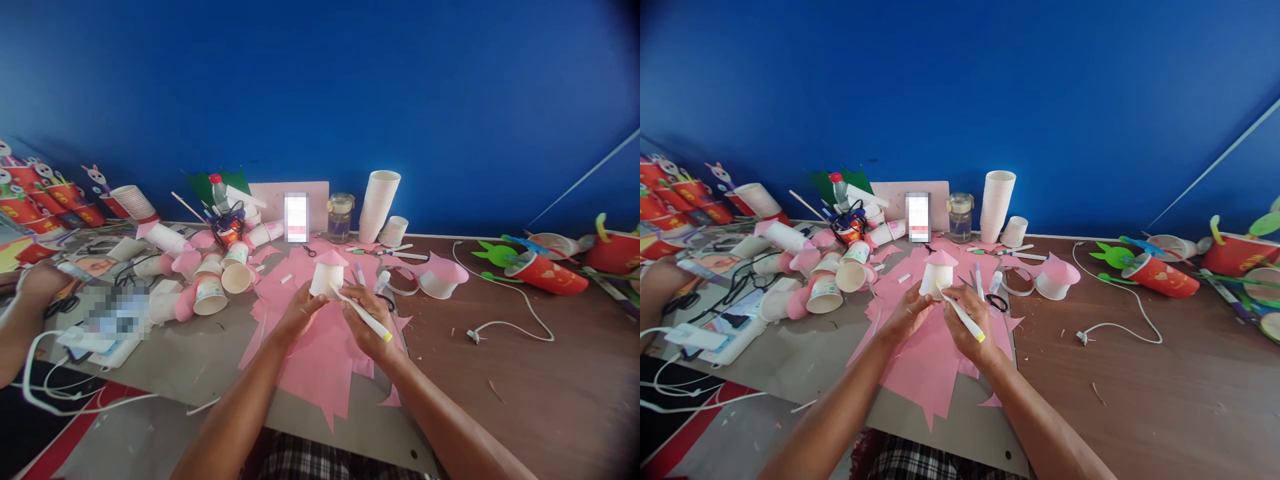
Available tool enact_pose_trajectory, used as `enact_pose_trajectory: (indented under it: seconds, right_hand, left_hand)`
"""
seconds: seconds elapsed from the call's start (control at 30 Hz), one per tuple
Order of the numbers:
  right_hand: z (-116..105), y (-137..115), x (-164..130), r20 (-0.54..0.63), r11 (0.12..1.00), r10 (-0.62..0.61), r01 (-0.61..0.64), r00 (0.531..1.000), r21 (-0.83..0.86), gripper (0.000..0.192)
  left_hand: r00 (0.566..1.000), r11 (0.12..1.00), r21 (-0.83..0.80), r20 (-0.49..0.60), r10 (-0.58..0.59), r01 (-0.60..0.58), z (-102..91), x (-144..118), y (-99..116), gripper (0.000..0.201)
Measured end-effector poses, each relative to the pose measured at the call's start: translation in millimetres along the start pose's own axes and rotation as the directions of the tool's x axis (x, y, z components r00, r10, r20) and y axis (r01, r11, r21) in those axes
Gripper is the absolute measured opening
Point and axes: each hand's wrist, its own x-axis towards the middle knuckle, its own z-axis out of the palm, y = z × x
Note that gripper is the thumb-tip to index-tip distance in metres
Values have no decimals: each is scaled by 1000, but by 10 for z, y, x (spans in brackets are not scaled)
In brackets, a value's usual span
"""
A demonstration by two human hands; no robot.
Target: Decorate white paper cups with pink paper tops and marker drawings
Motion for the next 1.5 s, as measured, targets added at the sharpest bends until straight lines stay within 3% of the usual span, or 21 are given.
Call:
enact_pose_trajectory:
  seconds: [0.27,0.47,1.5]
  right_hand:
    - [-22,-4,-19,-33,998,65,-64,997,23,15]
    - [-43,-63,0,-88,990,131,-126,987,58,12]
    - [-23,-27,5,-49,998,51,-49,998,36,14]
  left_hand:
    - [999,1000,-17,-25,-23,22,-28,1,-28,42]
    - [1000,999,-48,25,13,-12,-18,10,-16,43]
    - [999,999,-50,50,17,-14,-23,9,-37,36]
